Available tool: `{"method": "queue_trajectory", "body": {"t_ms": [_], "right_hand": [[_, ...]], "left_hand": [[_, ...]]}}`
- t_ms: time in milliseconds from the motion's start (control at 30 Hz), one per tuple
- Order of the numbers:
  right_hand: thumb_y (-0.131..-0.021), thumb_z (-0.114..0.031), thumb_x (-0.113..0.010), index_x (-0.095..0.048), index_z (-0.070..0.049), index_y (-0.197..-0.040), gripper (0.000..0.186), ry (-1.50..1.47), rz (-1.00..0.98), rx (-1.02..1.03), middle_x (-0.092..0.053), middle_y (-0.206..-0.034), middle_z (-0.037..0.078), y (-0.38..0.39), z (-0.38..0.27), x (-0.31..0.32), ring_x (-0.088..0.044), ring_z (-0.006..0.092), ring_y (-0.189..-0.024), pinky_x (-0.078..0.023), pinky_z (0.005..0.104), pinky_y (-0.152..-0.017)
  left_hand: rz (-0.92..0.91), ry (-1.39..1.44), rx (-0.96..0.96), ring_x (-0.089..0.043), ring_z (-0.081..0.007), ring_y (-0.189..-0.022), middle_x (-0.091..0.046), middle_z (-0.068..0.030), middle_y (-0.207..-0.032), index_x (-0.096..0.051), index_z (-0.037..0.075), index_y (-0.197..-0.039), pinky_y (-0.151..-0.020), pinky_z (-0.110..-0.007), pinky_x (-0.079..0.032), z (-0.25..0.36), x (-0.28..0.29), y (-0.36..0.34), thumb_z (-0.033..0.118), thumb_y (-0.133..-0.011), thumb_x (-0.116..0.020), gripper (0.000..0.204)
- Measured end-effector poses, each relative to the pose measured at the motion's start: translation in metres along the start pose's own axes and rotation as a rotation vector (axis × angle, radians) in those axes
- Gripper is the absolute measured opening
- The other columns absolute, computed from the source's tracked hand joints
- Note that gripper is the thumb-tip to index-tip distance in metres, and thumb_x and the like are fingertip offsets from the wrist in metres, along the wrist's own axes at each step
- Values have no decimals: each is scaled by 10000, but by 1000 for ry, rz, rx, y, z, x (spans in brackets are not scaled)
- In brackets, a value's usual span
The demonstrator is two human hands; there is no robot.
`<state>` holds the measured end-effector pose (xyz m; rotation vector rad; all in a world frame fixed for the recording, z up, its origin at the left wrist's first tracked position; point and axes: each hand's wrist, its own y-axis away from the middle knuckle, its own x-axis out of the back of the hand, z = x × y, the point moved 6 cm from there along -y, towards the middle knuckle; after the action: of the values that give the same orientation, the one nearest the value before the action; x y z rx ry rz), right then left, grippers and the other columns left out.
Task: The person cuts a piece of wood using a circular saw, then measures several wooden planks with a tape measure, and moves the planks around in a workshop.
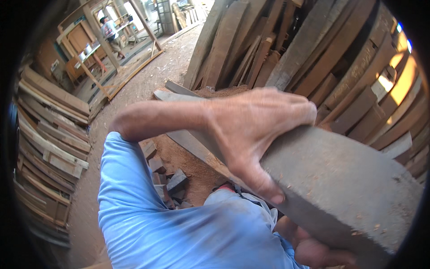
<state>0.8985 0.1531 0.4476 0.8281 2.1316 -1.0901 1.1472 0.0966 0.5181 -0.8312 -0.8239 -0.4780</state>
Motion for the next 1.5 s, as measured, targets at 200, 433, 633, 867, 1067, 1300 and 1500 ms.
{"method": "queue_trajectory", "body": {"t_ms": [200, 433, 633, 867, 1067, 1300, 1500], "right_hand": [[-972, -678, -447, -324, -102, -1539, 818, 200, -26, 115, -309, -1597, 124, 20, 8, 153, -360, 339, -1421, -301, 525, -1184], [-972, -689, -437, -209, -74, -1573, 889, 60, -354, -212, -232, -1619, 114, 70, 38, 157, -322, 312, -1447, -282, 512, -1193], [-986, -644, -467, -286, -40, -1543, 841, 88, -553, -308, -286, -1603, 137, 111, 69, 218, -308, 337, -1458, -245, 515, -1209], [-997, -396, -581, -524, -140, -994, 263, -465, -372, -971, -463, -980, 28, 129, 84, 329, -499, 227, -966, -433, 424, -891], [-985, -465, -623, -579, -81, -1193, 440, 108, -86, -950, -618, -1236, 101, 160, 111, 299, -580, 270, -1198, -412, 542, -1089], [-923, -554, -676, -218, -47, -1547, 925, 27, 269, -1111, -331, -1475, 231, 168, 133, 341, -408, 387, -1322, -316, 566, -1141], [-947, -527, -649, -193, -1, -1561, 929, 197, 294, -1200, -335, -1514, 242, 170, 156, 364, -434, 387, -1323, -361, 544, -1111]], "left_hand": [[-141, 63, 16, -561, -334, -864, -496, -183, -948, -406, -23, -1071, -742, -460, -454, 36, -71, 11, 583, -645, -801, 840], [-118, -10, 74, -551, -356, -925, -509, -177, -989, -423, 7, -1120, -827, -462, -429, 24, -114, 41, 551, -599, -822, 852], [-103, -32, 118, -559, -364, -998, -540, -177, -1046, -455, 5, -1134, -887, -446, -427, 12, -134, 77, 544, -594, -843, 856], [-149, 15, 80, -542, -408, -1039, -553, -226, -1090, -503, -22, -1138, -918, -477, -416, -3, -206, 52, 545, -588, -859, 866], [-258, -87, 216, -530, -389, -1111, -561, -206, -1133, -503, 0, -1202, -950, -467, -413, -52, -250, 68, 554, -591, -849, 894], [-343, -133, 243, -514, -352, -1243, -549, -178, -1299, -440, 50, -1388, -1047, -470, -392, -67, -315, 63, 498, -617, -849, 981], [-406, -158, 337, -488, -354, -1286, -526, -175, -1362, -399, 85, -1444, -1066, -495, -387, -100, -362, 64, 490, -619, -854, 1026]]}}
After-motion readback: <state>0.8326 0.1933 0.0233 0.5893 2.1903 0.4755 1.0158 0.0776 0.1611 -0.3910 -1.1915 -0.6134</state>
